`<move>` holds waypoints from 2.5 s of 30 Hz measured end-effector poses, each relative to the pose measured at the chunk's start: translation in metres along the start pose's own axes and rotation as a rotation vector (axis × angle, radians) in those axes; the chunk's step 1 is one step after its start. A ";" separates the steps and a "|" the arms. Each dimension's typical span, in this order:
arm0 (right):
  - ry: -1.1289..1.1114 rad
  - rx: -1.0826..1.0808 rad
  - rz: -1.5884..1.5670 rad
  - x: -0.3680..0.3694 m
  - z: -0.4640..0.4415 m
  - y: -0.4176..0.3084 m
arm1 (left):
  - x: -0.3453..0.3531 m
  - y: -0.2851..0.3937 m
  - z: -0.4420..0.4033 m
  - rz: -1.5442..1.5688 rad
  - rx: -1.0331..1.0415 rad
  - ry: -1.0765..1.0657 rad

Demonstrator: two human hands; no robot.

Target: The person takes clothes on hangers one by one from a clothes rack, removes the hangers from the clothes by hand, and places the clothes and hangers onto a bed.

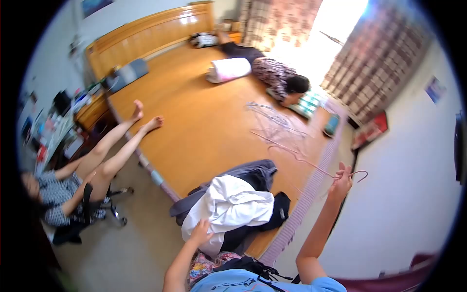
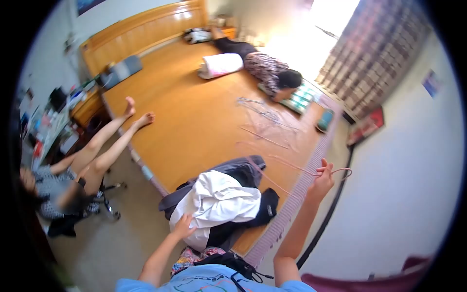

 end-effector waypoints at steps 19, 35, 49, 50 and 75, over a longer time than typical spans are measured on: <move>-0.890 -0.650 1.138 0.242 0.083 0.275 | 0.064 -0.099 0.369 0.483 -1.676 0.077; -3.603 0.291 -0.394 -0.040 0.952 0.023 | 0.030 0.078 0.670 0.334 -1.982 1.264; -3.110 0.852 -2.728 -0.075 1.116 -0.393 | -0.296 0.458 0.916 -2.043 -2.435 1.563; -3.010 0.797 -2.905 -0.079 1.122 -0.400 | -0.312 0.474 0.930 -2.107 -2.598 1.390; -2.076 1.380 -3.997 -0.192 1.168 -0.508 | -0.354 0.509 0.903 -1.428 -3.340 0.939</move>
Point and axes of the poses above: each hand's wrist, its own z-axis away from the middle knuckle, its own x-axis out of the palm, y = z × x, the point moved 7 cm from there along -z, towards the middle knuckle, and after that the axes turned 10 degrees about -z, right-handed, at the moved point
